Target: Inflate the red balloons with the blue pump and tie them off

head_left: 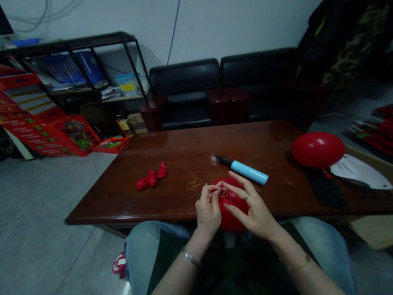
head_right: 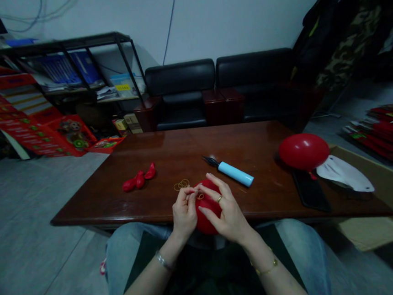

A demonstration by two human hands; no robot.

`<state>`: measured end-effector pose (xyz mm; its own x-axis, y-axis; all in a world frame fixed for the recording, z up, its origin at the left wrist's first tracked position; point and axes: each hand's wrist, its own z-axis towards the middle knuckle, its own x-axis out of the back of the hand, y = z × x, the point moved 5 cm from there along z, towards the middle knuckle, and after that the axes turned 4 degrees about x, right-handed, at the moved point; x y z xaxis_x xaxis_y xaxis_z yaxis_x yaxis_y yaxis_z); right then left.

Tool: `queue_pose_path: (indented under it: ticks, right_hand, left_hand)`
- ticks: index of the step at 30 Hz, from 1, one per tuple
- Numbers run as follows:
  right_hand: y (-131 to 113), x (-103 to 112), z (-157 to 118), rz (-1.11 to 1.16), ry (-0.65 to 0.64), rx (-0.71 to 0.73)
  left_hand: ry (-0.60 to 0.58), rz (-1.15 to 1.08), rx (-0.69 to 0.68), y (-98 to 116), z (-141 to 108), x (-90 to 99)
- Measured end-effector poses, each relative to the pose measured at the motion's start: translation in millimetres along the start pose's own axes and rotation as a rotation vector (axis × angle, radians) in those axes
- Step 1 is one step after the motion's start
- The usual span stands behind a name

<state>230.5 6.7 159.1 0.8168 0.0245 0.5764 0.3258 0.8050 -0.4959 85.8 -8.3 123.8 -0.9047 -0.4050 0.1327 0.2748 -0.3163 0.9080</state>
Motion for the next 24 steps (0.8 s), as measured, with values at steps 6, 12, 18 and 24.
queue_pose_path:
  ticks: [6,12,18,24]
  right_hand:
    - [-7.7,-8.8,-0.3,-0.206,0.262,0.132]
    - [-11.3,-16.8,-5.5,-0.288,0.341,0.129]
    - [-13.8,-7.6,-4.6,-0.233,0.285,0.087]
    - [-8.8,1.4,4.9,-0.089,0.215,0.016]
  left_hand:
    - [0.027,0.056,0.002,1.0,-0.6,-2.3]
    - [0.041,0.046,0.021,-6.5,-1.2,-0.8]
    - [0.045,0.014,0.018,-9.3,-0.1,-1.1]
    - [0.051,0.122,-0.102,2.2,-3.4,-2.2]
